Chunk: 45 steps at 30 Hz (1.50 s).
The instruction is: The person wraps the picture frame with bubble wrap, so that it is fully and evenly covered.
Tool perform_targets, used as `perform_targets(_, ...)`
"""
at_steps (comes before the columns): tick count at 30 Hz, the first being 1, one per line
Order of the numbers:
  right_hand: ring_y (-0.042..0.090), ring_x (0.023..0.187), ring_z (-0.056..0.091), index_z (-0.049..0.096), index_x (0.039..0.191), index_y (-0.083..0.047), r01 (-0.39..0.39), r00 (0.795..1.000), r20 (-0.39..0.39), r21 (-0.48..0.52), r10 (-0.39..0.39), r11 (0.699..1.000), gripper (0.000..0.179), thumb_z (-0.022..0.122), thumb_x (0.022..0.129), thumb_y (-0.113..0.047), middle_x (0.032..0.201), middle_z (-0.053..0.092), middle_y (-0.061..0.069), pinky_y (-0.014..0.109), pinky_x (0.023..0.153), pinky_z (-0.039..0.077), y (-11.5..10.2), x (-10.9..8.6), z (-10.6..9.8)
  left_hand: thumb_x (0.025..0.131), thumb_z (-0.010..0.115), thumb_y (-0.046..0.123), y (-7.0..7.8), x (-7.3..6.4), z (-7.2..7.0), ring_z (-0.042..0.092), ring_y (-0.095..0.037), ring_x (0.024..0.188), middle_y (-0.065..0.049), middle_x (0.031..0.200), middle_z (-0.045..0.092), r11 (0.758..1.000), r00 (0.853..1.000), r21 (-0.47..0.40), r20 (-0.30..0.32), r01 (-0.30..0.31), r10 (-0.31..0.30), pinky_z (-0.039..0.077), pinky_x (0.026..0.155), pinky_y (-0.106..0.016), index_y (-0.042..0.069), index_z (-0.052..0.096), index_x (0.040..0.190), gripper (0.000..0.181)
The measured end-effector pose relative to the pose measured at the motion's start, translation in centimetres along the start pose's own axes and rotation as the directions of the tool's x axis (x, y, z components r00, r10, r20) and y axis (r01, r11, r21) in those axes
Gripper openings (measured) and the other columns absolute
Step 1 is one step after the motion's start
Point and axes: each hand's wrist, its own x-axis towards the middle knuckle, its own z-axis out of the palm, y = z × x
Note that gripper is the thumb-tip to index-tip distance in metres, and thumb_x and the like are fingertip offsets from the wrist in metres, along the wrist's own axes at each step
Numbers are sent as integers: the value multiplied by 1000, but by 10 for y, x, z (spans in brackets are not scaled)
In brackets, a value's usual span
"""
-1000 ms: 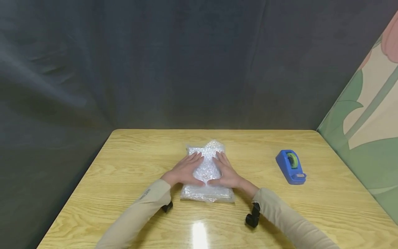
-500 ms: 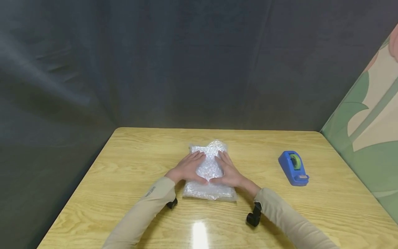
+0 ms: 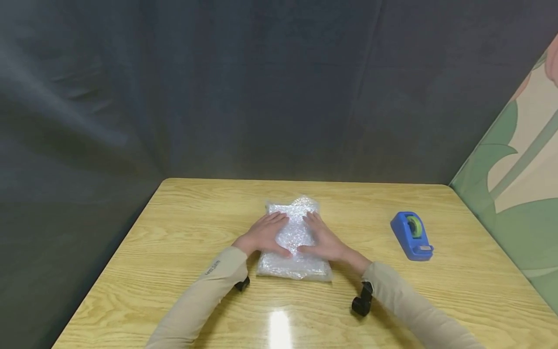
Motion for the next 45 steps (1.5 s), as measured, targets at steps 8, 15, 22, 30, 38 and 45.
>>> perform_targets(8, 38, 121, 41, 37, 134, 5, -18, 1000, -16, 76, 19, 997, 66, 65, 83, -27, 135, 41, 23, 51, 100, 35, 1, -25, -36, 63, 61, 71, -2, 0, 1, 6, -22, 139, -4, 151, 12, 1000, 1000, -3, 7, 8, -8, 3, 113, -37, 10, 17, 145, 112)
perform_targets(15, 17, 79, 59, 56, 117, 5, -60, 997, -52, -21, 59, 998, 38, 63, 85, -16, 94, 63, 13, 25, 58, 50, 17, -55, -92, 64, 61, 70, 2, -2, -1, 5, -23, 139, -5, 151, 11, 1000, 1000, -3, 18, 0, 0, 3, 113, -37, 9, 16, 145, 112)
perform_targets(22, 4, 63, 51, 63, 99, 4, -78, 989, -137, -144, 58, 986, 19, 62, 85, -9, 78, 61, 0, 21, 51, 45, 32, -95, -146, 65, 62, 70, 0, -3, 2, 5, -24, 139, -6, 151, 11, 1000, 1000, 3, 13, -8, 8, 3, 113, -38, 8, 15, 145, 112)
perform_targets(30, -1, 61, 49, 65, 89, 3, -205, 972, -160, -199, 175, 958, 14, 65, 81, -8, 77, 61, 1, 21, 49, 44, 71, -142, -177, 64, 62, 70, -1, -2, 2, 5, -23, 139, -6, 151, 11, 1000, 1000, 0, 4, -11, 11, 3, 113, -38, 8, 16, 145, 111)
perform_targets(38, 4, 64, 52, 67, 91, 4, -336, 940, -128, -187, 317, 923, 24, 67, 81, -18, 78, 64, 3, 21, 51, 44, 89, -162, -177, 64, 62, 70, -3, -2, 5, 4, -21, 139, -4, 151, 10, 1000, 1000, -14, -2, -7, 7, 1, 113, -37, 10, 17, 145, 110)
perform_targets(45, 5, 68, 53, 67, 88, 1, -380, 921, -146, -130, 361, 916, 15, 65, 82, -13, 81, 64, 6, 21, 54, 44, 91, -163, -170, 65, 62, 70, -3, -2, 5, 3, -21, 139, -3, 152, 9, 1000, 1000, -26, -1, -7, 7, 1, 113, -36, 10, 16, 145, 110)
